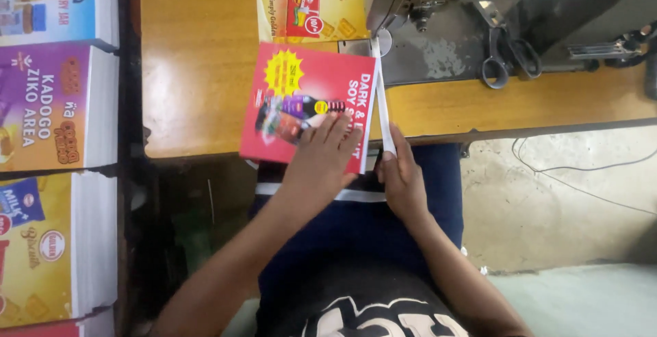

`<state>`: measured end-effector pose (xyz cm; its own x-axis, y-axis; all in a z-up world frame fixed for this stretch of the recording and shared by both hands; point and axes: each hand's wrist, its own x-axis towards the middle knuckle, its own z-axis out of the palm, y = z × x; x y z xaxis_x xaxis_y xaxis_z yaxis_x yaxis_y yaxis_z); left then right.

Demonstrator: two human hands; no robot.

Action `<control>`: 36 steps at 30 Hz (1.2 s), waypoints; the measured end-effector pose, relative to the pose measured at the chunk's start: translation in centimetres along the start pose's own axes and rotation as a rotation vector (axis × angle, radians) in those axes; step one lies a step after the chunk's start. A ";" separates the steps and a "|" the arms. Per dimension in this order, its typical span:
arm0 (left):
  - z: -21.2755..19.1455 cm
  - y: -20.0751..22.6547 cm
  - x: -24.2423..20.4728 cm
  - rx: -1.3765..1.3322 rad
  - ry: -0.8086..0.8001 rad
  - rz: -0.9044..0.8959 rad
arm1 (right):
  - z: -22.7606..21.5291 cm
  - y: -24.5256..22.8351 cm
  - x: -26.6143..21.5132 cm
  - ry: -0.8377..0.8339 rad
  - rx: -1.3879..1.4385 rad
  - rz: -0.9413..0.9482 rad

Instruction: The person sews white straps onto the edges of several printed cardboard sheets using a sewing machine. They handle each sheet one at a time, aligning the strap along the edge and feeding it through the machine. The sheets feature product branding and are processed sequentially.

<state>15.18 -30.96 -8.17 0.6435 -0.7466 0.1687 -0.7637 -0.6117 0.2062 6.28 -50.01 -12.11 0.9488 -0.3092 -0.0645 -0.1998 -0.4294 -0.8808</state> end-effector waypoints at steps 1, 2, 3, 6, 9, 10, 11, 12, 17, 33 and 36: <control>0.1 0.5 -0.1 -0.001 -0.001 0.004 | -0.2 -0.8 0.0 0.004 0.000 0.003; 0.3 1.0 -0.2 -0.035 0.022 -0.021 | -0.5 -1.5 0.0 0.010 0.024 -0.001; 0.6 1.7 -0.4 -0.073 0.045 -0.050 | -0.8 -2.2 -0.2 0.012 0.045 -0.002; 2.5 3.0 -0.4 -0.100 0.163 -0.052 | -0.2 -1.0 -0.3 0.066 0.153 -0.079; 4.0 3.1 0.0 -0.094 0.249 -0.040 | 0.1 -1.1 -0.6 0.077 0.177 -0.057; 4.3 2.7 0.1 -0.091 0.249 -0.046 | 0.1 -1.2 -0.4 0.071 0.178 -0.060; 4.8 2.4 0.2 -0.101 0.246 -0.028 | 0.1 -1.3 -0.5 0.082 0.179 -0.038; 5.3 2.1 0.3 -0.111 0.243 -0.009 | 0.1 -1.3 -0.5 0.093 0.180 -0.017; 4.8 2.0 1.2 -0.099 0.208 -0.003 | 0.2 -1.4 -0.1 0.105 0.173 -0.012; 5.4 -2.2 6.8 -0.166 0.278 0.043 | 0.3 -2.9 -0.3 0.064 0.233 -0.084; 7.4 -3.0 7.2 -0.183 0.247 0.022 | 0.7 -2.1 -0.3 0.085 0.317 -0.069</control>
<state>21.71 -36.43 -14.75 0.6373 -0.6590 0.3996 -0.7700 -0.5223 0.3665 6.60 -48.43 -10.52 0.9308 -0.3644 0.0277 -0.0375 -0.1706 -0.9846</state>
